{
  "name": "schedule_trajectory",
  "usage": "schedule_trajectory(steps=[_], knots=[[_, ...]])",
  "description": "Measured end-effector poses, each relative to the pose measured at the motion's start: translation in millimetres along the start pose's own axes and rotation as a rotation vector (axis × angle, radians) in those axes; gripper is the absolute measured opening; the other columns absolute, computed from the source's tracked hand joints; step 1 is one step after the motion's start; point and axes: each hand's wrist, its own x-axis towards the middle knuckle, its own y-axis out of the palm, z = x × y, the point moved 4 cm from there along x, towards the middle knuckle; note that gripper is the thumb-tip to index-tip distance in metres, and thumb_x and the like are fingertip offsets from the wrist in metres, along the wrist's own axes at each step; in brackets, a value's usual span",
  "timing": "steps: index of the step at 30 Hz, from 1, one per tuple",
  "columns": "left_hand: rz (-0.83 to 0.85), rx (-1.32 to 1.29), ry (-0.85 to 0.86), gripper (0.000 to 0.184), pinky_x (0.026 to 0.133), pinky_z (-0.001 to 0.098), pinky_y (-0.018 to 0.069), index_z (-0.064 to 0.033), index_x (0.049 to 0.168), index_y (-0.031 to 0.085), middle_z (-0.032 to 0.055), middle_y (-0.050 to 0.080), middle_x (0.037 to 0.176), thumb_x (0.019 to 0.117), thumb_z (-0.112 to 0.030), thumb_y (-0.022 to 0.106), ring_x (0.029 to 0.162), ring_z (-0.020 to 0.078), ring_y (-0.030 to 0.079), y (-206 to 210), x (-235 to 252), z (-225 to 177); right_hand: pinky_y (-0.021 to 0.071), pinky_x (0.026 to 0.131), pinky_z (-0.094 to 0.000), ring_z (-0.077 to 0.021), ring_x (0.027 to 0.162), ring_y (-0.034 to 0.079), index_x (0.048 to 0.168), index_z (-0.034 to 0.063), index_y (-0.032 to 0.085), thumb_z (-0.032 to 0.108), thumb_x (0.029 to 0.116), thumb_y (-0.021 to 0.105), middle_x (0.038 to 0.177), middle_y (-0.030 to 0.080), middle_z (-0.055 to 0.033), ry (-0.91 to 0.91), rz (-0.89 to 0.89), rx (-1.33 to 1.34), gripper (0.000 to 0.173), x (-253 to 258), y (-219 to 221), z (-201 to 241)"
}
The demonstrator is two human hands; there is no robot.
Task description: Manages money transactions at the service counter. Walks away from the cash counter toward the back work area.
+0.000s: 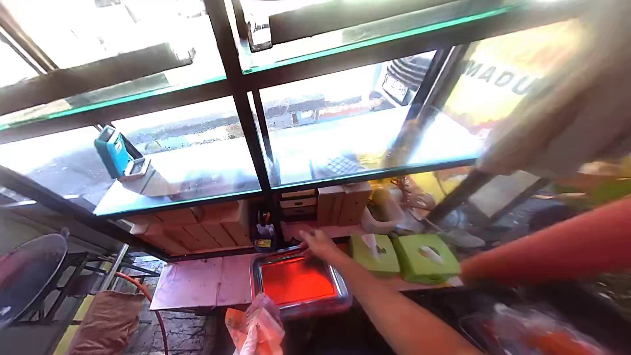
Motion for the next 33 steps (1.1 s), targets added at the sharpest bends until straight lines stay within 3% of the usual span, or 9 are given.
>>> schedule_trajectory(steps=[2, 5, 7, 11, 16, 24, 27, 29, 33], knots=[[-0.038, 0.031, 0.025, 0.031, 0.070, 0.0367, 0.0638, -0.0036, 0.129, 0.055, 0.0127, 0.073, 0.095, 0.1117, -0.026, 0.042, 0.080, 0.0200, 0.073, 24, 14, -28, 0.0624, 0.082, -0.0471, -0.0306, 0.091, 0.074, 0.141, -0.0013, 0.052, 0.046, 0.1095, 0.045, 0.115, 0.071, -0.0205, 0.113, -0.079, 0.259, 0.057, 52, -4, -1], [-0.094, 0.164, 0.053, 0.030, 0.075, 0.0395, 0.0644, 0.0024, 0.126, 0.056, 0.0151, 0.073, 0.092, 0.1099, -0.022, 0.048, 0.081, 0.0218, 0.074, 37, 41, -55, 0.0613, 0.077, -0.0424, -0.0264, 0.086, 0.073, 0.139, -0.0001, 0.052, 0.042, 0.1101, 0.045, 0.107, 0.073, -0.0176, 0.207, -0.179, 0.686, 0.051, 93, 0, -1], [-0.121, 0.223, 0.047, 0.031, 0.078, 0.0403, 0.0642, 0.0046, 0.126, 0.056, 0.0160, 0.073, 0.093, 0.1086, -0.021, 0.051, 0.084, 0.0222, 0.074, 38, 59, -68, 0.0617, 0.076, -0.0409, -0.0252, 0.082, 0.073, 0.133, -0.0029, 0.054, 0.037, 0.1101, 0.047, 0.098, 0.073, -0.0171, 0.208, -0.258, 0.791, 0.047, 100, 1, -1], [-0.051, 0.322, 0.000, 0.035, 0.080, 0.0409, 0.0633, 0.0052, 0.131, 0.053, 0.0167, 0.073, 0.096, 0.1077, -0.020, 0.053, 0.086, 0.0225, 0.074, 43, 98, -82, 0.0609, 0.065, -0.0358, -0.0217, 0.070, 0.071, 0.127, -0.0018, 0.056, 0.035, 0.1105, 0.048, 0.086, 0.071, -0.0132, 0.200, -0.304, 0.736, 0.041, 86, 2, 4], [0.075, 0.525, -0.041, 0.035, 0.079, 0.0396, 0.0635, 0.0070, 0.124, 0.059, 0.0167, 0.074, 0.092, 0.1010, -0.019, 0.065, 0.084, 0.0220, 0.074, 47, 138, -102, 0.0629, 0.060, -0.0395, -0.0260, 0.065, 0.071, 0.126, -0.0012, 0.055, 0.029, 0.1107, 0.047, 0.080, 0.069, -0.0147, 0.200, -0.346, 0.659, 0.035, 35, 22, -23], [0.311, 0.626, -0.148, 0.038, 0.079, 0.0418, 0.0637, 0.0064, 0.128, 0.057, 0.0190, 0.073, 0.096, 0.0998, -0.018, 0.066, 0.086, 0.0245, 0.074, 58, 181, -116, 0.0626, 0.068, -0.0396, -0.0229, 0.072, 0.072, 0.125, 0.0002, 0.056, 0.030, 0.1094, 0.050, 0.088, 0.072, -0.0110, 0.287, -0.338, 0.556, 0.034, -50, 65, -51], [0.387, 0.643, -0.199, 0.043, 0.081, 0.0427, 0.0634, 0.0066, 0.131, 0.054, 0.0202, 0.073, 0.099, 0.0974, -0.017, 0.068, 0.088, 0.0260, 0.074, 63, 186, -110, 0.0617, 0.066, -0.0381, -0.0215, 0.074, 0.072, 0.121, 0.0031, 0.059, 0.039, 0.1068, 0.054, 0.092, 0.072, -0.0097, 0.198, -0.374, 0.593, 0.038, -70, 79, -41], [0.437, 0.607, -0.245, 0.045, 0.082, 0.0423, 0.0631, 0.0057, 0.132, 0.053, 0.0201, 0.073, 0.101, 0.0958, -0.016, 0.069, 0.090, 0.0257, 0.074, 65, 187, -105, 0.0625, 0.069, -0.0396, -0.0230, 0.083, 0.073, 0.124, 0.0066, 0.059, 0.045, 0.1048, 0.056, 0.105, 0.073, -0.0097, 0.126, -0.351, 0.597, 0.044, -76, 83, -30], [0.533, 0.479, -0.419, 0.041, 0.077, 0.0429, 0.0633, 0.0003, 0.129, 0.052, 0.0176, 0.073, 0.096, 0.0938, -0.019, 0.063, 0.086, 0.0247, 0.074, 66, 192, -85, 0.0639, 0.072, -0.0401, -0.0213, 0.086, 0.073, 0.127, 0.0085, 0.062, 0.042, 0.0975, 0.070, 0.109, 0.071, -0.0095, 0.041, -0.331, 0.482, 0.045, -73, 79, -25]])
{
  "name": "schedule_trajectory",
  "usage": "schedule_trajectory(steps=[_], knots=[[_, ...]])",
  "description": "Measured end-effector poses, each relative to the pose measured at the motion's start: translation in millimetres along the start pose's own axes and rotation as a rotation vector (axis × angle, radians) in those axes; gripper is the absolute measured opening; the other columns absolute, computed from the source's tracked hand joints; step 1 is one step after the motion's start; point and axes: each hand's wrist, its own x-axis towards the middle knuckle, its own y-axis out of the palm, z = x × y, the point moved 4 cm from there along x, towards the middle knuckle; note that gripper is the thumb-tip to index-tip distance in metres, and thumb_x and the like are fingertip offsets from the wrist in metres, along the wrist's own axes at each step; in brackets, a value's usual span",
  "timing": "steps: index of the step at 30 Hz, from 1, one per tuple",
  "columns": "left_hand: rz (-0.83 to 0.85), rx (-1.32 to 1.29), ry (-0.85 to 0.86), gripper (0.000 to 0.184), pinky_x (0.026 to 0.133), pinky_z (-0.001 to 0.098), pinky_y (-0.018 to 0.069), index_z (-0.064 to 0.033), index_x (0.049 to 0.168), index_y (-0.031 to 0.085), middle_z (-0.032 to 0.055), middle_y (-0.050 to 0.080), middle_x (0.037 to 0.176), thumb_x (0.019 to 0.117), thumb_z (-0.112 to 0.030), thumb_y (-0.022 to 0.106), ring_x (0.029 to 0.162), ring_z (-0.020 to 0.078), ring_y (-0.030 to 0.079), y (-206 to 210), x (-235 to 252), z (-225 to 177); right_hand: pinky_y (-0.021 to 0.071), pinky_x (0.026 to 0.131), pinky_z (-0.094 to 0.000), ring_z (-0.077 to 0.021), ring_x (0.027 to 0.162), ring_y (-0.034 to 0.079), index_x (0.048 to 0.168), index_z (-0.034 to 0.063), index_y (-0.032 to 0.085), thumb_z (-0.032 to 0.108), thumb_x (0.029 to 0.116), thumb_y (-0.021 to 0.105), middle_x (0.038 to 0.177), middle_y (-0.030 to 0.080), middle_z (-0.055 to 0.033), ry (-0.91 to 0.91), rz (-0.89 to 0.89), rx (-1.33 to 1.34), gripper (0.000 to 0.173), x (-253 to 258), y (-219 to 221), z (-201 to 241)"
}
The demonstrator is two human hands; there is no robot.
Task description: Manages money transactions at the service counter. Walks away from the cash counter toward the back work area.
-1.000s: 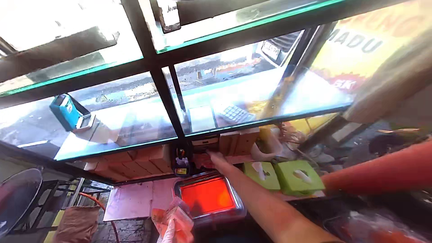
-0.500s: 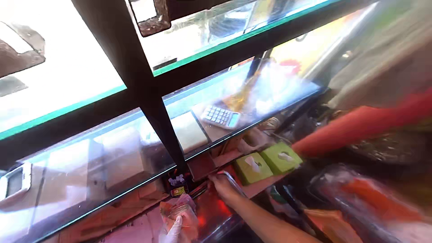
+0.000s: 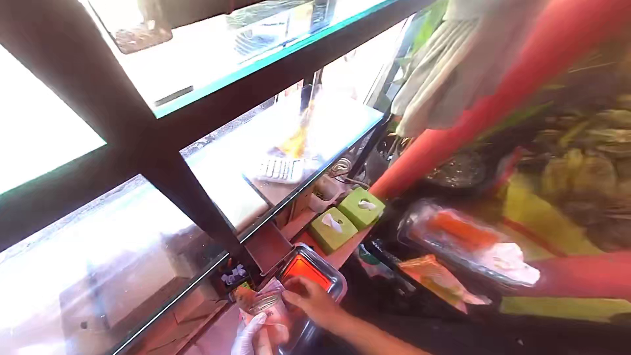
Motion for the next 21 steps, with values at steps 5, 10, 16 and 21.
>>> schedule_trajectory(steps=[5, 10, 16, 21], knots=[[-0.034, -0.011, 0.005, 0.043, 0.081, 0.0430, 0.0624, 0.0009, 0.129, 0.055, 0.0181, 0.073, 0.100, 0.0924, -0.021, 0.061, 0.090, 0.0249, 0.073, 10, 22, 16, 0.0643, 0.078, -0.0438, -0.0238, 0.095, 0.073, 0.133, 0.0066, 0.057, 0.048, 0.0975, 0.068, 0.115, 0.070, -0.0123, 0.132, 0.058, 0.039, 0.056, 8, -8, -14], [-0.154, -0.023, -0.026, 0.035, 0.075, 0.0409, 0.0612, 0.0000, 0.121, 0.059, 0.0156, 0.072, 0.096, 0.0921, -0.019, 0.060, 0.085, 0.0221, 0.072, 26, 31, 39, 0.0561, 0.101, -0.0419, -0.0199, 0.115, 0.067, 0.141, 0.0053, 0.052, 0.045, 0.0901, 0.077, 0.127, 0.066, -0.0128, 0.155, 0.119, -0.138, 0.069, 15, -20, -43], [-0.315, 0.137, 0.115, 0.055, 0.076, 0.0379, 0.0594, 0.0033, 0.125, 0.058, 0.0156, 0.070, 0.102, 0.0760, -0.016, 0.073, 0.088, 0.0202, 0.069, 32, 47, 65, 0.0537, 0.104, -0.0433, -0.0226, 0.116, 0.066, 0.138, 0.0039, 0.056, 0.041, 0.0906, 0.077, 0.126, 0.066, -0.0155, 0.208, 0.130, -0.296, 0.063, 36, -48, -48], [-0.342, 0.231, 0.159, 0.053, 0.080, 0.0313, 0.0566, 0.0056, 0.127, 0.055, 0.0144, 0.067, 0.107, 0.0771, -0.003, 0.070, 0.092, 0.0148, 0.066, 59, 39, 56, 0.0531, 0.100, -0.0480, -0.0252, 0.115, 0.064, 0.133, 0.0049, 0.060, 0.054, 0.0921, 0.071, 0.125, 0.066, -0.0158, 0.311, 0.141, -0.239, 0.064, 51, -58, -51]])
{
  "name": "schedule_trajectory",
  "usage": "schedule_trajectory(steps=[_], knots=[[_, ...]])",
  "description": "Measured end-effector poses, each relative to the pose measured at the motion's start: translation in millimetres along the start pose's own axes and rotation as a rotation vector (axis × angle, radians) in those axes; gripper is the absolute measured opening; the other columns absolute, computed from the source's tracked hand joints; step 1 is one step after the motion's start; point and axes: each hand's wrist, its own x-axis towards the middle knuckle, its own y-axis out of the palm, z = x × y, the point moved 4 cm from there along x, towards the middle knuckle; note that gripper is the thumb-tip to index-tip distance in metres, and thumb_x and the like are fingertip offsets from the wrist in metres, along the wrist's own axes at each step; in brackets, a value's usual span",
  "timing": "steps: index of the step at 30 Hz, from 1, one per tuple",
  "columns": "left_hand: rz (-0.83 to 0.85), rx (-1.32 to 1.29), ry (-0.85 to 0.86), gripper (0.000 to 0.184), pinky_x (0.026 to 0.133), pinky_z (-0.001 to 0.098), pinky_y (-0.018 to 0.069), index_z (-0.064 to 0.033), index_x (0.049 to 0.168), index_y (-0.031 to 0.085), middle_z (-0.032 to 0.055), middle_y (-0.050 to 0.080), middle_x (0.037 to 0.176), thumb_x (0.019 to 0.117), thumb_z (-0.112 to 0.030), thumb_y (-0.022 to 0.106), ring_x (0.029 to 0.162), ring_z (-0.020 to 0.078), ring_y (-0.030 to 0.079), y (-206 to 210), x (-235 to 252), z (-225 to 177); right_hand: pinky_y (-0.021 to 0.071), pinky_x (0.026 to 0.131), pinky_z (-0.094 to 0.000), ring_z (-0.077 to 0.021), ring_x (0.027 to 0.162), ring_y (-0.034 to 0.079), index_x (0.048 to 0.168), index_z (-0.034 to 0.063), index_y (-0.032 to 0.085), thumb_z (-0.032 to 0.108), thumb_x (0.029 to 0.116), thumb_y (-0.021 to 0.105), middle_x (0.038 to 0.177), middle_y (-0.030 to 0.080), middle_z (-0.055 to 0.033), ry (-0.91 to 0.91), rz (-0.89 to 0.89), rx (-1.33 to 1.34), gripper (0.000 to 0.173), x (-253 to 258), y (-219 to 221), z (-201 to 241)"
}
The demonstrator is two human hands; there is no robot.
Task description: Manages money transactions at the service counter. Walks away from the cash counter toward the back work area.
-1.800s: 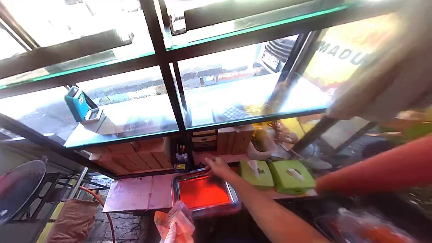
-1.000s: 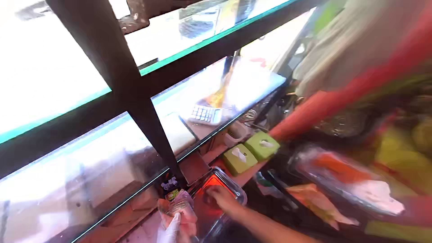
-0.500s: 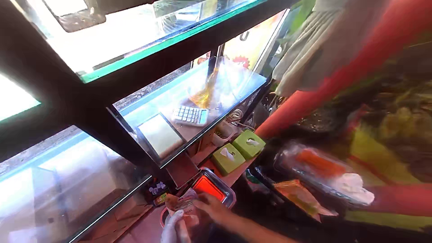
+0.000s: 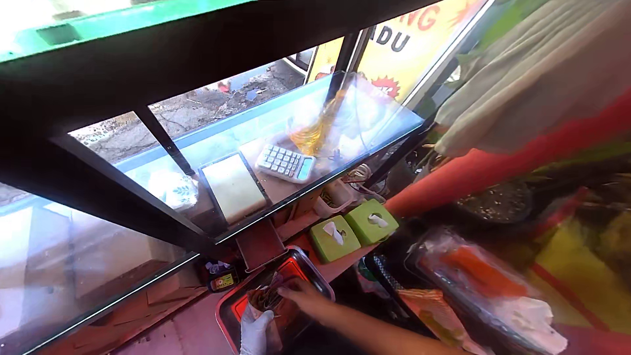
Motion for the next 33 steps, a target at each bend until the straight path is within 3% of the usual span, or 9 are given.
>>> schedule_trajectory(steps=[2, 9, 12, 15, 23, 29, 33], knots=[[-0.028, -0.021, 0.009, 0.049, 0.079, 0.0289, 0.0562, 0.0063, 0.124, 0.056, 0.0133, 0.068, 0.105, 0.0769, 0.001, 0.069, 0.090, 0.0126, 0.066, 6, -5, -6, 0.0541, 0.100, -0.0455, -0.0236, 0.114, 0.066, 0.133, 0.0040, 0.060, 0.046, 0.0923, 0.073, 0.124, 0.066, -0.0155, -0.015, 0.023, 0.077, 0.060, -1, 3, 2], [-0.003, -0.079, 0.101, 0.047, 0.077, 0.0284, 0.0591, 0.0027, 0.117, 0.059, 0.0080, 0.070, 0.097, 0.0733, -0.008, 0.071, 0.087, 0.0101, 0.069, -2, 1, -7, 0.0600, 0.095, -0.0404, -0.0218, 0.107, 0.070, 0.134, 0.0014, 0.056, 0.023, 0.0965, 0.072, 0.120, 0.069, -0.0130, -0.079, 0.179, 0.441, 0.046, -15, 11, 12], [0.012, -0.106, 0.146, 0.047, 0.078, 0.0313, 0.0602, 0.0049, 0.116, 0.061, 0.0117, 0.072, 0.098, 0.0725, -0.007, 0.073, 0.088, 0.0145, 0.071, -8, 4, -1, 0.0598, 0.096, -0.0407, -0.0225, 0.109, 0.070, 0.137, 0.0006, 0.055, 0.017, 0.0983, 0.068, 0.122, 0.069, -0.0133, -0.120, 0.216, 0.490, 0.044, -21, 15, 17], [0.015, -0.116, 0.199, 0.050, 0.079, 0.0322, 0.0608, 0.0070, 0.118, 0.061, 0.0149, 0.073, 0.101, 0.0713, -0.005, 0.072, 0.089, 0.0172, 0.071, -10, 6, -5, 0.0584, 0.099, -0.0398, -0.0221, 0.112, 0.069, 0.139, 0.0005, 0.054, 0.014, 0.0981, 0.066, 0.125, 0.068, -0.0136, -0.185, 0.217, 0.516, 0.045, -22, 20, 23], [0.131, -0.007, 0.302, 0.067, 0.095, 0.0341, 0.0589, 0.0084, 0.130, 0.056, 0.0156, 0.071, 0.116, 0.0675, -0.007, 0.076, 0.107, 0.0182, 0.070, -14, 8, -21, 0.0583, 0.095, -0.0431, -0.0214, 0.113, 0.067, 0.141, 0.0067, 0.057, 0.004, 0.0884, 0.055, 0.128, 0.067, -0.0112, -0.133, 0.139, 0.614, 0.052, -29, 29, 36], [0.160, 0.058, 0.353, 0.072, 0.098, 0.0331, 0.0573, 0.0073, 0.132, 0.056, 0.0138, 0.070, 0.121, 0.0653, -0.007, 0.076, 0.112, 0.0173, 0.068, -12, 10, -29, 0.0593, 0.093, -0.0450, -0.0236, 0.113, 0.068, 0.139, 0.0066, 0.058, 0.002, 0.0903, 0.049, 0.128, 0.068, -0.0127, -0.116, 0.076, 0.682, 0.050, -28, 31, 34], [0.244, 0.048, 0.421, 0.069, 0.102, 0.0366, 0.0559, 0.0081, 0.133, 0.055, 0.0163, 0.067, 0.129, 0.0680, -0.003, 0.075, 0.119, 0.0220, 0.065, -8, 15, -26, 0.0606, 0.088, -0.0438, -0.0228, 0.106, 0.070, 0.134, 0.0061, 0.062, 0.004, 0.0926, 0.047, 0.121, 0.070, -0.0126, -0.070, -0.028, 0.689, 0.044, -27, 29, 30]])
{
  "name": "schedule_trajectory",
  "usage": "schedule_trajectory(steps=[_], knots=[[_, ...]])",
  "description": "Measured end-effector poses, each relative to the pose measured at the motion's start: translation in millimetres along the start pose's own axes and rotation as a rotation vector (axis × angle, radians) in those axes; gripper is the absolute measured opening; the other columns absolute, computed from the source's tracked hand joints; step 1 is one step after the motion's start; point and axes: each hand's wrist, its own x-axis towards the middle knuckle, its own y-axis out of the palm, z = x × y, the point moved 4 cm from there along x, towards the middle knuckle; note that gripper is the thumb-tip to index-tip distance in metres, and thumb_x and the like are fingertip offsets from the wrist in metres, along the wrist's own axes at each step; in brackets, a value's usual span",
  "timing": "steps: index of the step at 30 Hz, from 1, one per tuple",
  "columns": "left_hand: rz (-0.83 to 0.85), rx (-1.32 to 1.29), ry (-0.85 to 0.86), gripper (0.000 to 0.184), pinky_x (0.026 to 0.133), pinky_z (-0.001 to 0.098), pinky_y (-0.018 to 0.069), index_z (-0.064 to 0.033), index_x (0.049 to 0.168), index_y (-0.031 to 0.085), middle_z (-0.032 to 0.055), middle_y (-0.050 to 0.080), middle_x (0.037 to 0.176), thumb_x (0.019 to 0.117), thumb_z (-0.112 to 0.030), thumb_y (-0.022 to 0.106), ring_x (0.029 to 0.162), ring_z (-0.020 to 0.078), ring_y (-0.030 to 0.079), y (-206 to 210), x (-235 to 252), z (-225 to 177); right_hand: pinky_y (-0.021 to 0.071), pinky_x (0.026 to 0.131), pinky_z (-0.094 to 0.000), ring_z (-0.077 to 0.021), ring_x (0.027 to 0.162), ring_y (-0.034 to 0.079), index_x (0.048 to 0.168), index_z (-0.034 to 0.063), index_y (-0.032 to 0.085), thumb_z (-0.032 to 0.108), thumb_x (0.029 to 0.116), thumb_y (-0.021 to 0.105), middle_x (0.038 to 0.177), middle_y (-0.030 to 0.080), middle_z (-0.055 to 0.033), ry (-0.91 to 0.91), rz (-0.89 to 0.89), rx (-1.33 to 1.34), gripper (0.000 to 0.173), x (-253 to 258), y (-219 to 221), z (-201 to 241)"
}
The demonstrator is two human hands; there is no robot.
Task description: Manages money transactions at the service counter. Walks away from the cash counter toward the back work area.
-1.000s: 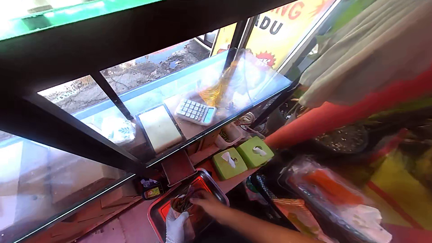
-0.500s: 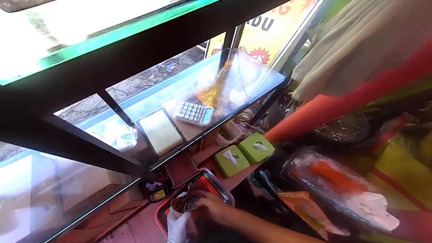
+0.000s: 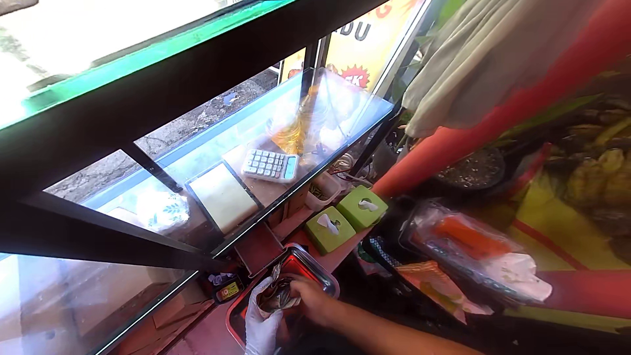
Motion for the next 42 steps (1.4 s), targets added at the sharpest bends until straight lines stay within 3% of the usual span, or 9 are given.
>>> schedule_trajectory(steps=[6, 12, 17, 21, 26, 30, 34, 42], knots=[[0.060, 0.009, 0.108, 0.065, 0.108, 0.0392, 0.0528, 0.0100, 0.132, 0.057, 0.0183, 0.065, 0.134, 0.0709, -0.002, 0.074, 0.126, 0.0254, 0.062, 7, 6, 0, 0.0602, 0.088, -0.0421, -0.0219, 0.104, 0.070, 0.129, 0.0051, 0.063, 0.008, 0.0922, 0.048, 0.116, 0.071, -0.0121, -0.012, 0.026, 0.046, 0.040, 2, -4, 2], [0.040, 0.024, 0.086, 0.068, 0.109, 0.0377, 0.0520, 0.0102, 0.134, 0.055, 0.0178, 0.065, 0.134, 0.0709, -0.005, 0.075, 0.127, 0.0236, 0.062, 8, 9, 1, 0.0588, 0.093, -0.0460, -0.0257, 0.111, 0.068, 0.126, 0.0035, 0.062, 0.008, 0.0919, 0.046, 0.121, 0.069, -0.0149, -0.003, 0.120, 0.158, 0.038, 6, -6, 1], [0.054, 0.024, 0.086, 0.068, 0.110, 0.0387, 0.0511, 0.0108, 0.135, 0.054, 0.0186, 0.063, 0.136, 0.0723, -0.005, 0.075, 0.128, 0.0246, 0.061, 10, 10, -1, 0.0593, 0.091, -0.0464, -0.0260, 0.108, 0.069, 0.124, 0.0029, 0.062, 0.009, 0.0958, 0.043, 0.117, 0.070, -0.0151, 0.024, 0.083, 0.176, 0.035, 4, -7, 4], [0.056, 0.034, 0.092, 0.068, 0.110, 0.0386, 0.0509, 0.0108, 0.135, 0.054, 0.0188, 0.063, 0.137, 0.0714, -0.004, 0.073, 0.128, 0.0246, 0.060, 11, 10, -1, 0.0599, 0.089, -0.0455, -0.0249, 0.107, 0.069, 0.120, 0.0037, 0.063, 0.007, 0.0941, 0.044, 0.116, 0.070, -0.0137, 0.007, 0.071, 0.132, 0.032, 3, -7, 6], [0.064, 0.045, 0.083, 0.068, 0.110, 0.0382, 0.0506, 0.0108, 0.135, 0.054, 0.0189, 0.063, 0.137, 0.0717, -0.005, 0.075, 0.129, 0.0244, 0.060, 13, 9, -2, 0.0595, 0.092, -0.0431, -0.0217, 0.112, 0.068, 0.133, 0.0060, 0.063, 0.003, 0.0928, 0.045, 0.125, 0.069, -0.0113, -0.017, 0.060, 0.027, 0.044, 4, -11, 4], [0.082, 0.059, 0.096, 0.069, 0.111, 0.0401, 0.0502, 0.0113, 0.133, 0.054, 0.0206, 0.061, 0.139, 0.0691, -0.004, 0.075, 0.131, 0.0270, 0.058, 13, 7, 1, 0.0592, 0.091, -0.0404, -0.0187, 0.109, 0.069, 0.132, 0.0077, 0.064, 0.005, 0.0930, 0.046, 0.122, 0.070, -0.0097, -0.028, 0.021, -0.062, 0.043, 4, -13, 3], [0.107, 0.106, 0.089, 0.069, 0.109, 0.0391, 0.0515, 0.0085, 0.135, 0.055, 0.0177, 0.062, 0.139, 0.0698, -0.002, 0.074, 0.130, 0.0250, 0.059, 14, 4, 2, 0.0577, 0.090, -0.0346, -0.0127, 0.102, 0.068, 0.126, 0.0061, 0.064, 0.013, 0.0950, 0.049, 0.112, 0.071, -0.0062, -0.091, 0.035, -0.190, 0.035, 4, -12, 4], [0.092, 0.165, -0.028, 0.075, 0.107, 0.0365, 0.0527, 0.0052, 0.140, 0.053, 0.0147, 0.063, 0.137, 0.0689, -0.004, 0.074, 0.126, 0.0212, 0.061, 15, 1, 10, 0.0590, 0.089, -0.0378, -0.0166, 0.100, 0.070, 0.126, 0.0043, 0.064, 0.017, 0.1045, 0.047, 0.111, 0.071, -0.0093, 0.028, -0.018, -0.193, 0.030, 10, -25, -16]])
